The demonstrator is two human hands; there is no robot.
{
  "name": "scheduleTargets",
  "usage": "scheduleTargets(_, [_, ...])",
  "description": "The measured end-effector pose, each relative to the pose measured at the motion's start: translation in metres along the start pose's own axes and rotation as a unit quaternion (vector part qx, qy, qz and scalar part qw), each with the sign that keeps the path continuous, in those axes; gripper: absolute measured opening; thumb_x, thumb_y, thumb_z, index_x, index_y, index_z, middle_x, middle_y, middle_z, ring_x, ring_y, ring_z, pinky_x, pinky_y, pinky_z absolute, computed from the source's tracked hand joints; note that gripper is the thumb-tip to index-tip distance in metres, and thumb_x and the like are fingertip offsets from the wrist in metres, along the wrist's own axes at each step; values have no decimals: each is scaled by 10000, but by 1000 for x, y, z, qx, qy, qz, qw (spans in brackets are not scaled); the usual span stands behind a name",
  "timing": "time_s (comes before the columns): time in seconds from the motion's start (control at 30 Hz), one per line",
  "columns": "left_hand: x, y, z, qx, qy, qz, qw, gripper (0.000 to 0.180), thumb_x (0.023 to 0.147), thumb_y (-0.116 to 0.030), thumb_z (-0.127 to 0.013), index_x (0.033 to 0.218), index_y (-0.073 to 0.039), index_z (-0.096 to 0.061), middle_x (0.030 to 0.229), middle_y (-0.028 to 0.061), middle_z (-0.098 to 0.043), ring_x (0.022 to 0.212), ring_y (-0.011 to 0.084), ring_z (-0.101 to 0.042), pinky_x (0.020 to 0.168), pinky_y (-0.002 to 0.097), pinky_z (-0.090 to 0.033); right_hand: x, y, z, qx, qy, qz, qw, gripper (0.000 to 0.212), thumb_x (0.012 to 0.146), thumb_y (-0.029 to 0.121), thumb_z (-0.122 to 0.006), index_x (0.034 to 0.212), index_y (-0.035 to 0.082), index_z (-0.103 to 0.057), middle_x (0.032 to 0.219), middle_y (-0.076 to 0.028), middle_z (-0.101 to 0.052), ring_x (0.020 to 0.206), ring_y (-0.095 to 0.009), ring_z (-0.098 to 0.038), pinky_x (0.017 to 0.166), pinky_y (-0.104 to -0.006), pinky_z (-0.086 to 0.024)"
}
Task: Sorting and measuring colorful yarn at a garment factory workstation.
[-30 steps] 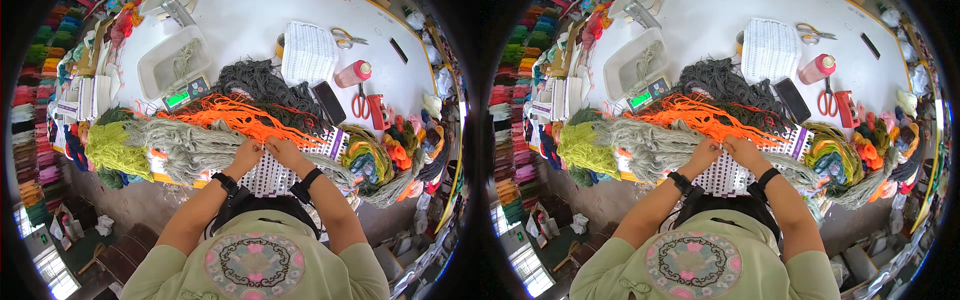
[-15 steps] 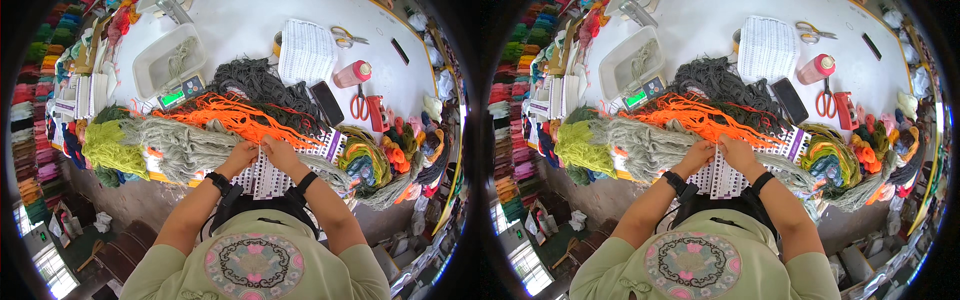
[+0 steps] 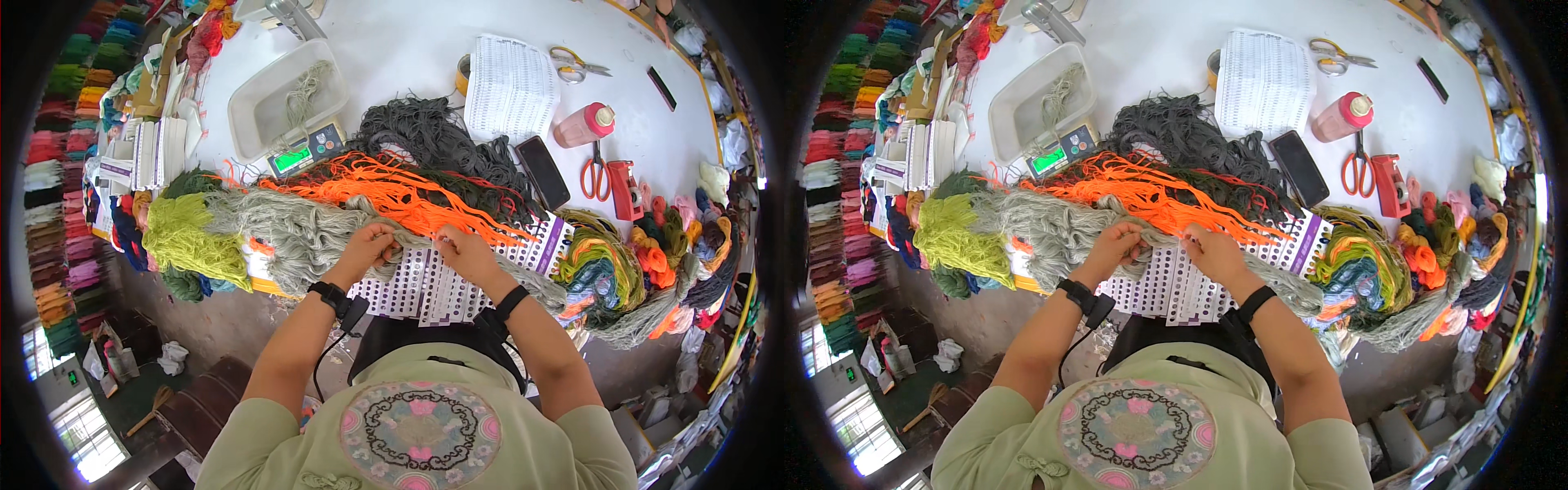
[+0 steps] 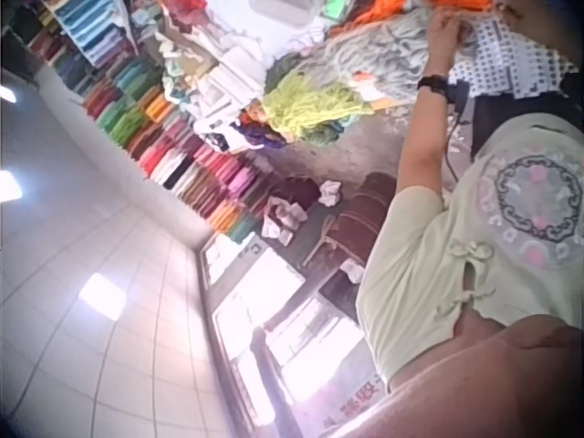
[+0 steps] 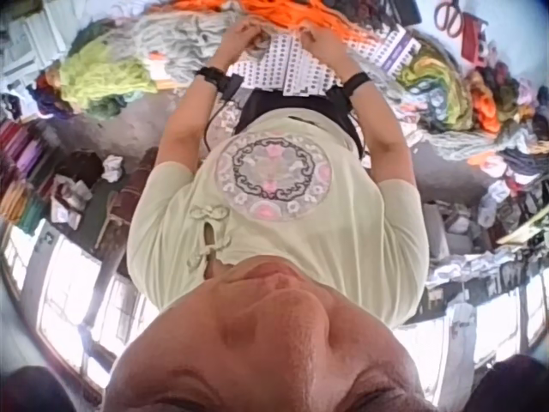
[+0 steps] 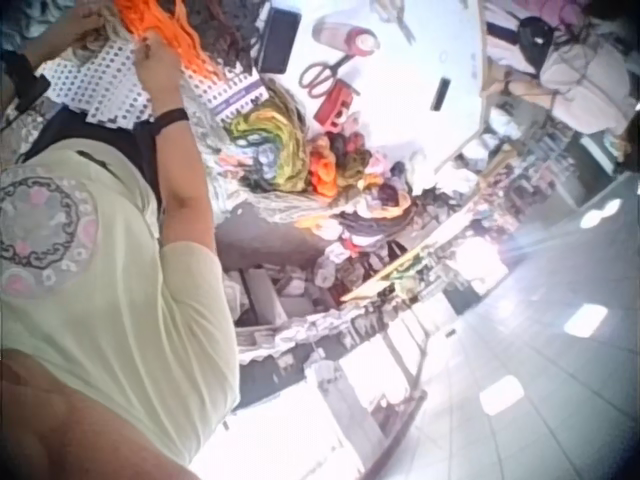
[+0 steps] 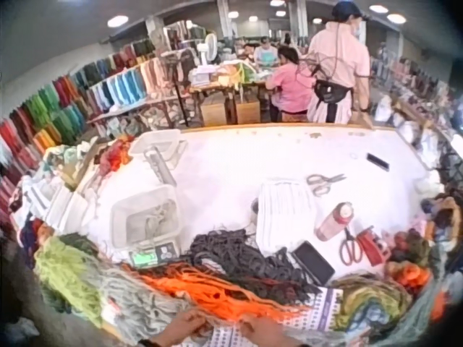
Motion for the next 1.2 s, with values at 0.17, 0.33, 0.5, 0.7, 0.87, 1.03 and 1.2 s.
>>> scheduleTargets(0.17, [2, -5, -16, -5, -19, 14, 1000, 182, 916, -221, -618, 964, -46, -632, 762, 24, -615, 580, 77, -514, 458, 227, -347, 1, -1, -4, 0, -12, 4, 1000, 133, 915, 226, -584, 980, 111, -575, 626, -72, -624, 559, -211, -623, 550, -351, -464])
scheduleTargets(0.33, [3, -10, -22, 257, -56, -90, 961, 197, 883, -246, -678, 884, -50, -659, 658, -9, -589, 542, 65, -481, 464, 224, -333, 3, -1, -8, 10, -9, -11, 1000, 161, 897, 298, -592, 966, 153, -587, 641, -87, -638, 606, -306, -638, 564, -434, -479])
scheduleTargets(0.5, [-13, -11, -43, -218, 146, 64, 963, 148, 910, -171, -634, 990, -48, -610, 870, 35, -630, 585, 48, -466, 446, 166, -323, 6, -3, -10, -14, 16, -45, 999, 188, 883, 323, -602, 978, 161, -592, 676, -98, -647, 658, -307, -647, 589, -438, -482])
scheduleTargets(0.7, [-23, -15, -62, -180, 240, 87, 950, 190, 920, -154, -571, 1080, -60, -613, 936, 39, -648, 588, 47, -492, 419, 168, -317, 6, 1, -8, -22, 49, -95, 994, 269, 834, 332, -645, 1046, 170, -619, 790, -109, -678, 781, -291, -668, 690, -419, -503])
scheduleTargets(0.87, [-18, -21, -66, -49, 213, 81, 973, 278, 895, -118, -512, 1150, -64, -609, 932, 32, -673, 577, 41, -518, 422, 172, -336, 6, -6, -12, 20, 79, -141, 987, 318, 797, 307, -656, 1081, 166, -632, 854, -98, -692, 851, -281, -675, 726, -402, -511])
scheduleTargets(1.03, [-16, -22, -71, -24, 228, 65, 971, 384, 876, -101, -511, 1255, -60, -563, 921, 59, -677, 565, 52, -523, 421, 181, -346, 8, -18, -18, 59, 78, -134, 986, 377, 792, 334, -663, 1119, 148, -632, 928, -101, -694, 895, -269, -676, 759, -389, -515])
scheduleTargets(1.2, [-15, -19, -72, 9, 222, 53, 974, 407, 881, -108, -500, 1286, -64, -515, 958, 62, -671, 582, 60, -519, 442, 186, -365, 8, -7, -12, 17, 66, -114, 991, 434, 821, 436, -668, 1124, 127, -631, 892, -71, -695, 794, -236, -676, 705, -358, -514])
Point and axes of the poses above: each hand's wrist, its own x-axis towards the middle knuckle, its own z-axis out of the back of the hand, y = z × x, the point moved 4 cm from there along x, towards the middle knuckle
